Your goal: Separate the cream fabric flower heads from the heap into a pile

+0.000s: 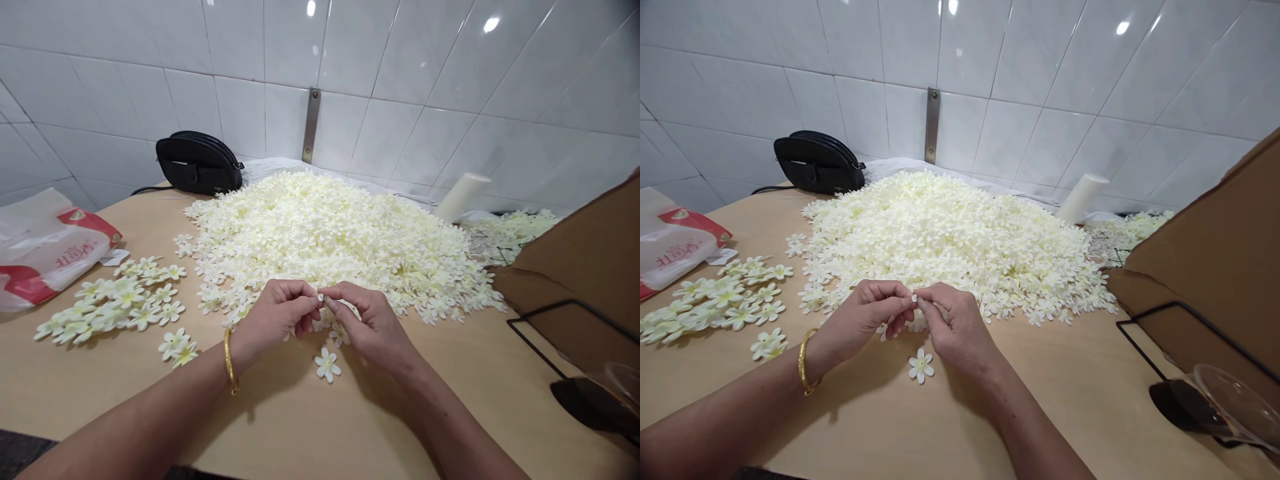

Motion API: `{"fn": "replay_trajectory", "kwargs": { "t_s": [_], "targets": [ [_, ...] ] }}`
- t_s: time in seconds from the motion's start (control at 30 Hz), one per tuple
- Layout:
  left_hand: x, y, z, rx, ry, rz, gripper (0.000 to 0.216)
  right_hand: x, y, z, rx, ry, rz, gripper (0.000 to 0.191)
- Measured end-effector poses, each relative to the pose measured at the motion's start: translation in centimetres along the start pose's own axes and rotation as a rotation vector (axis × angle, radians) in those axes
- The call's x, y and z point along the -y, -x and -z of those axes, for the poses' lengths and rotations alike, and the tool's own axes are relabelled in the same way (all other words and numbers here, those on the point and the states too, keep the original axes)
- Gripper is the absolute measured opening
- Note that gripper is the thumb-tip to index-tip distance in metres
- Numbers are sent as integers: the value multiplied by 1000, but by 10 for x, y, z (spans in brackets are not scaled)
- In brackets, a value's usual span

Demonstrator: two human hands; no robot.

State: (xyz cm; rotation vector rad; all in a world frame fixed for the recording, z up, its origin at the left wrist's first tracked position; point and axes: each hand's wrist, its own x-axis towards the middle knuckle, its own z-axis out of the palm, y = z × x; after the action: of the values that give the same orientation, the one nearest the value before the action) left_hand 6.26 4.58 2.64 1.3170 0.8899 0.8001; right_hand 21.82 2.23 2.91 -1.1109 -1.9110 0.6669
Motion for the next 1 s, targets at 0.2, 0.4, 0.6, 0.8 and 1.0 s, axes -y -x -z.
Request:
{"fn": "replay_trajectory", "kwargs": {
  "t_s": [0.2, 0.4, 0.6, 0.8, 1.0],
  "targets": [
    [-3, 1, -1, -34, -2, 19, 13, 3, 0, -4, -29, -3, -31, 24],
    [-2, 0, 0, -74, -50, 17, 14, 0, -1, -2, -284, 35, -168, 16],
    [3, -1, 2, -67, -46, 27, 15, -11, -3, 11, -519, -29, -265, 14],
    [3, -4, 4, -102, 8, 12, 17, -14, -5, 14, -574, -108, -280, 12],
    [0, -3, 5, -289, -180, -199, 17, -12, -3, 13, -463, -176, -291, 11]
  ]
}}
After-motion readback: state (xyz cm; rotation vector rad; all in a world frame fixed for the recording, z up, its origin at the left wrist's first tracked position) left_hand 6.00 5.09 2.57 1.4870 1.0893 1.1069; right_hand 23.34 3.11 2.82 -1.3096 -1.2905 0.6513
